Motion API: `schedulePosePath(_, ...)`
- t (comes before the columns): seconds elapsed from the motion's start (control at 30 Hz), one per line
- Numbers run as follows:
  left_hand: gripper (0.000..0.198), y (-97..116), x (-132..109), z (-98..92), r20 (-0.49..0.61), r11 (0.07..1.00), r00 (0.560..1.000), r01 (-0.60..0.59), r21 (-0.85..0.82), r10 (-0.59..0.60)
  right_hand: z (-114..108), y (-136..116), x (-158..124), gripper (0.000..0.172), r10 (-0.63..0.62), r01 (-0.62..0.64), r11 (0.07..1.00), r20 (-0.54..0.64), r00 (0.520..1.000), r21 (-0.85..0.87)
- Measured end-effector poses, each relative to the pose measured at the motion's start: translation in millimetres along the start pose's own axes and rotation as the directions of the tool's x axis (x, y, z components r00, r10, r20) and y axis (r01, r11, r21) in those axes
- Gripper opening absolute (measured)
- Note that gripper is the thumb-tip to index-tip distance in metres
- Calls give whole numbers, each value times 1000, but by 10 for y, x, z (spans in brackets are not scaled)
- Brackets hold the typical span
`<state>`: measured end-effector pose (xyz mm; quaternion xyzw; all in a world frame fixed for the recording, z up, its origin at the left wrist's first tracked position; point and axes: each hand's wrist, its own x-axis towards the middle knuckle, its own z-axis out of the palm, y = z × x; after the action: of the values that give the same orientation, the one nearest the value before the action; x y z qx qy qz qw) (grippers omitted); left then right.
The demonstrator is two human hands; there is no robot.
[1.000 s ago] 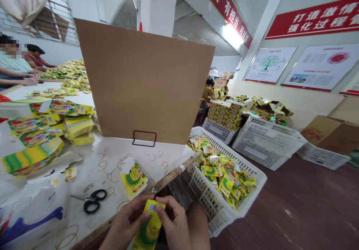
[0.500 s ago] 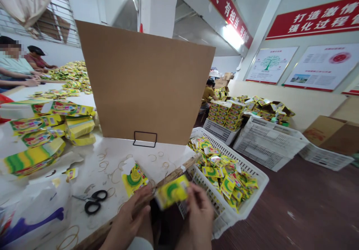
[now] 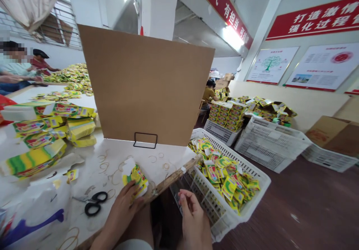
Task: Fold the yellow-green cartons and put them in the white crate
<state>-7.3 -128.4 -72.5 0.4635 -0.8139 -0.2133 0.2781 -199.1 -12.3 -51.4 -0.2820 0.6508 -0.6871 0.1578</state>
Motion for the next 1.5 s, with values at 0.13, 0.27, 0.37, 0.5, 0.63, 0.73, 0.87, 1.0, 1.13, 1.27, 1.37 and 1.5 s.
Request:
schedulePosePath(0.13,50,-14,138,-14,20,996,998,54,65,-56,84,-163,-60,35,81,-84,996,70,994,42)
schedulePosePath(0.27,45,30,208,-116,96,991,990,92,95,-101,137,-228,-143,32,141,-142,990,158,977,-3)
schedulePosePath(0.37,34,50,202,-216,142,994,987,60,97,-73,160,-129,-168,30,120,-124,992,179,977,14)
schedulePosePath(0.5,36,35,180,-284,143,990,985,77,116,-93,243,-8,-166,25,26,-11,998,251,968,-60)
schedulePosePath(0.63,33,23,157,-243,136,993,988,53,106,-67,562,-34,-118,27,-123,250,904,348,930,-348)
schedulePosePath(0.73,31,0,128,-185,104,996,994,16,84,-24,941,-37,-61,32,-158,319,852,377,913,-415)
schedulePosePath(0.87,31,-67,96,-147,61,999,998,-2,42,0,1289,11,-47,26,-145,350,809,416,898,-473)
schedulePosePath(1.0,31,-91,95,-122,33,1000,999,8,5,-8,1307,28,-72,27,-157,355,811,413,897,-464)
schedulePosePath(1.13,28,-72,96,-110,27,999,999,26,-41,-25,1235,7,-73,25,-177,348,849,406,896,-398)
schedulePosePath(1.27,25,-74,52,-159,-105,980,994,18,-196,-39,1196,-6,-84,13,-161,278,914,368,916,-295)
schedulePosePath(1.37,34,-55,-6,-218,-276,926,944,69,-372,-182,1122,-2,-134,26,-115,195,962,359,926,-193)
schedulePosePath(1.5,35,65,-72,-251,-104,769,964,128,-626,-245,914,-6,-255,28,-58,113,986,387,920,-121)
